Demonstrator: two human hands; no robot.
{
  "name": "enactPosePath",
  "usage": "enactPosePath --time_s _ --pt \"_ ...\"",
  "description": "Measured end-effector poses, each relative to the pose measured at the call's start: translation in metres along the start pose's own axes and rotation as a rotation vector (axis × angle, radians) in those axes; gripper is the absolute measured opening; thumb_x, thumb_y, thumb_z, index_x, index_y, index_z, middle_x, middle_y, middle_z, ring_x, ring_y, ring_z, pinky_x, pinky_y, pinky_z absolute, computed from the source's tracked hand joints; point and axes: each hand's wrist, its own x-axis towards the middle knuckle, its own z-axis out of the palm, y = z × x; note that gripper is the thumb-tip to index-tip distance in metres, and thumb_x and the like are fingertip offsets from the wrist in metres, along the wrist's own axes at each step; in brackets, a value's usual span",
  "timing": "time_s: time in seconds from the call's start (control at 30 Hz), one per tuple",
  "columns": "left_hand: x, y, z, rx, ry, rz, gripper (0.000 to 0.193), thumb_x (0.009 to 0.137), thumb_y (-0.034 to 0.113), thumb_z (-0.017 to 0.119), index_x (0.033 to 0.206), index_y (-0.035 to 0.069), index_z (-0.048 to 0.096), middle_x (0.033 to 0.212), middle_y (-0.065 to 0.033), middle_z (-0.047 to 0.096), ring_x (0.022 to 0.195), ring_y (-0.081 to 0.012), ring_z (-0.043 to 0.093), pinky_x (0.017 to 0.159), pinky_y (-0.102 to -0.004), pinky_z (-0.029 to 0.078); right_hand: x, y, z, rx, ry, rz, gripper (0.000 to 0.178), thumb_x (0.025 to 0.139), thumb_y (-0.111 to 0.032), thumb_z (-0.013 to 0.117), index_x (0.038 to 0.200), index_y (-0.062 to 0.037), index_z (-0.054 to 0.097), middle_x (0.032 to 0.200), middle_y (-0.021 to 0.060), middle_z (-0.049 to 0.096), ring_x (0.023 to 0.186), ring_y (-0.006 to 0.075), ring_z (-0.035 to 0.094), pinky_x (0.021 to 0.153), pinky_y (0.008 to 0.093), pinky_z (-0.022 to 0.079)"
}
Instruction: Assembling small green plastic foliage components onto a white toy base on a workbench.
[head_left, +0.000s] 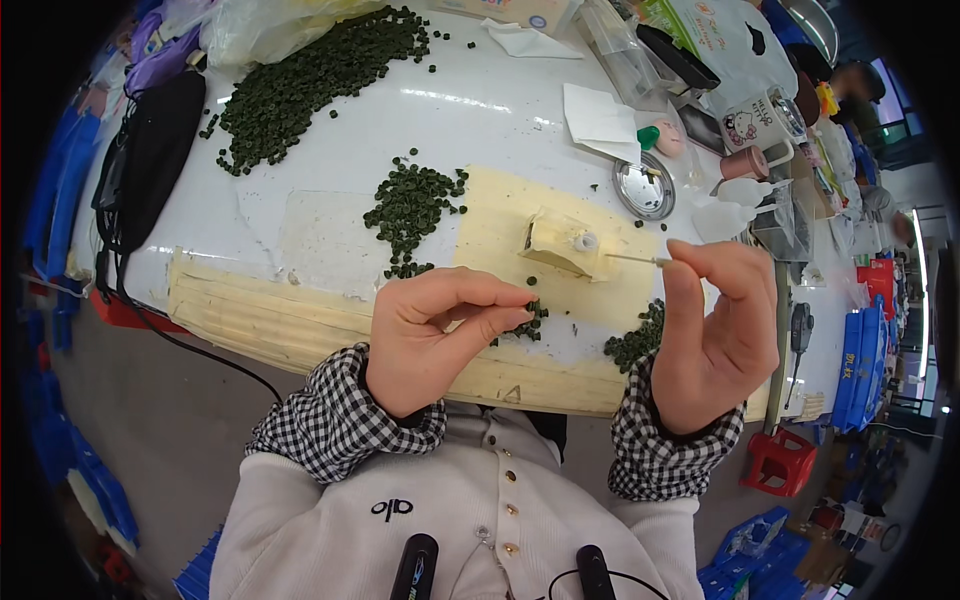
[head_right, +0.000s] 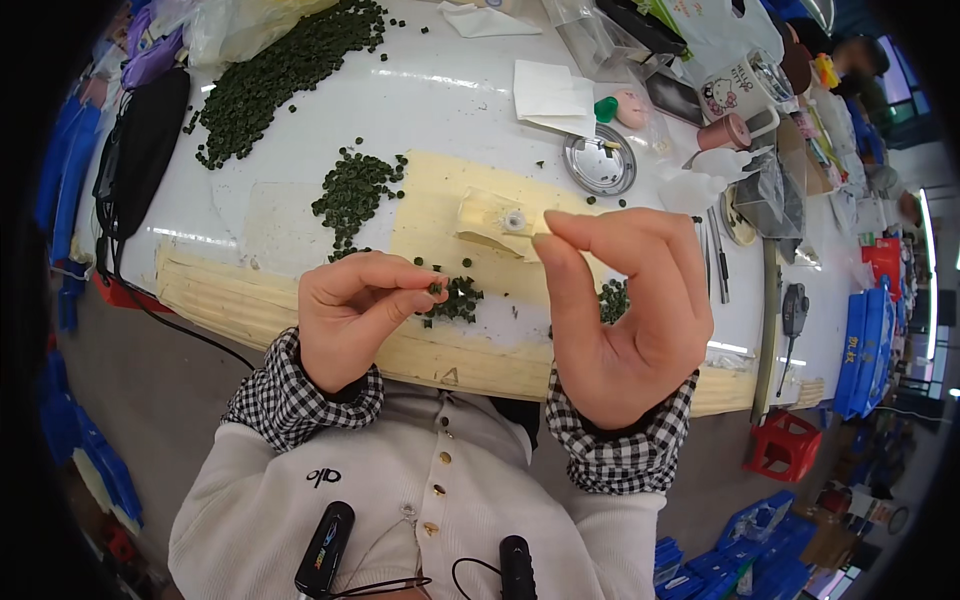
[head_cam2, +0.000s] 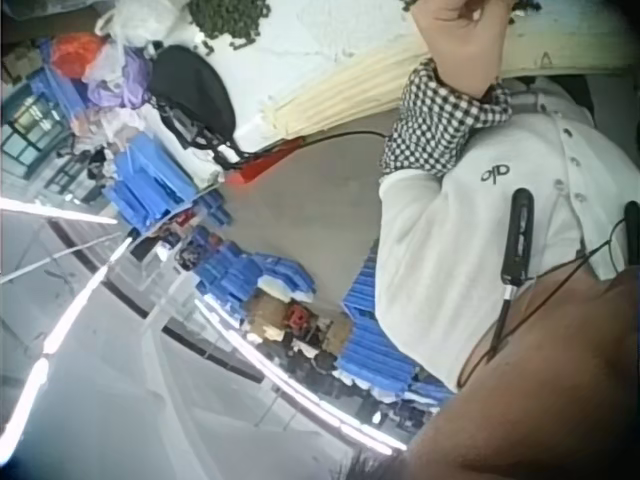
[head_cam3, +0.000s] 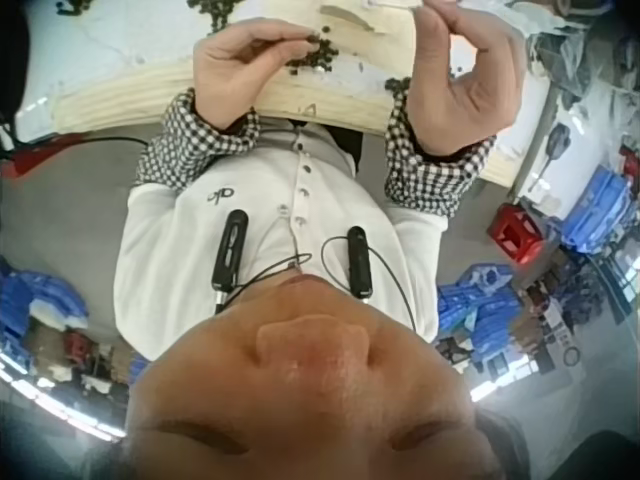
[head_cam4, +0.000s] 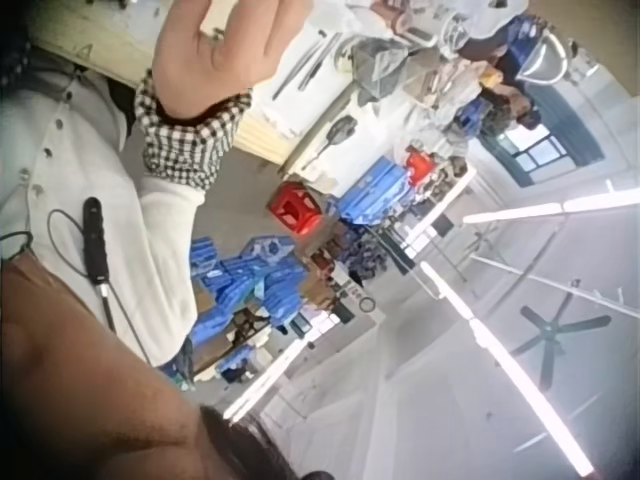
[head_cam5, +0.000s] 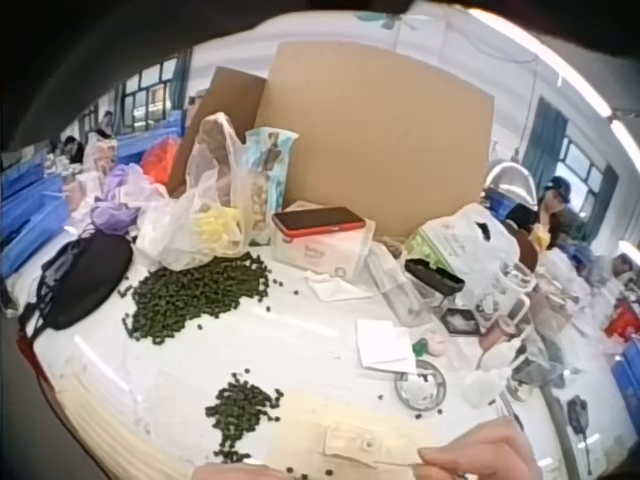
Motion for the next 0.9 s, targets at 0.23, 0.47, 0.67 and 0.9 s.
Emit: enactPosePath --time_s 0.23,0.47,0.67,0.9 --pt "0.0 -0.001 -0.001 0.045 -0.023 -0.009 0.016 0.084 -0.012 0.061 0.099 -0.007 0.066 0.099 -0.0173 0.068 0.092 -0.0214 0.067 0.083 -0.0308 0.054 -0.019 0.002 0.019 0.603 -0.273 0.231 0.01 0.092 -0.004 0.059 0.098 0.0028 0.056 0.089 0.0105 0.063 0.078 0.0157 0.062 0.073 0.0257 0.05" --pt "0.0 -0.002 0.001 0.009 -0.007 0.003 0.017 0.084 -0.012 0.061 0.099 -0.007 0.066 0.099 -0.0171 0.068 0.092 -0.0212 0.067 0.083 -0.0306 0.054 -0.015 0.002 0.015 0.46 -0.421 0.189 0.014 0.1 -0.011 0.045 0.1 0.0025 0.046 0.091 0.0142 0.062 0.087 0.0183 0.065 0.079 0.0289 0.053" --pt "0.001 -0.002 0.001 0.002 -0.011 0.003 0.017 0.084 -0.011 0.062 0.099 -0.007 0.066 0.1 -0.0167 0.068 0.092 -0.021 0.067 0.083 -0.0302 0.054 -0.016 0.005 0.013 0.42 -0.454 0.147 0.012 0.099 -0.009 0.046 0.1 0.0037 0.046 0.094 0.0146 0.059 0.087 0.0188 0.065 0.081 0.0293 0.053" --pt "0.0 -0.002 0.001 0.001 -0.009 0.0 0.016 0.084 -0.011 0.062 0.099 -0.006 0.066 0.099 -0.0166 0.068 0.092 -0.0207 0.067 0.083 -0.0296 0.054 -0.015 0.004 0.015 0.504 -0.383 0.206 0.013 0.099 -0.009 0.046 0.099 0.0038 0.046 0.093 0.0141 0.059 0.088 0.0195 0.065 0.081 0.0292 0.054"
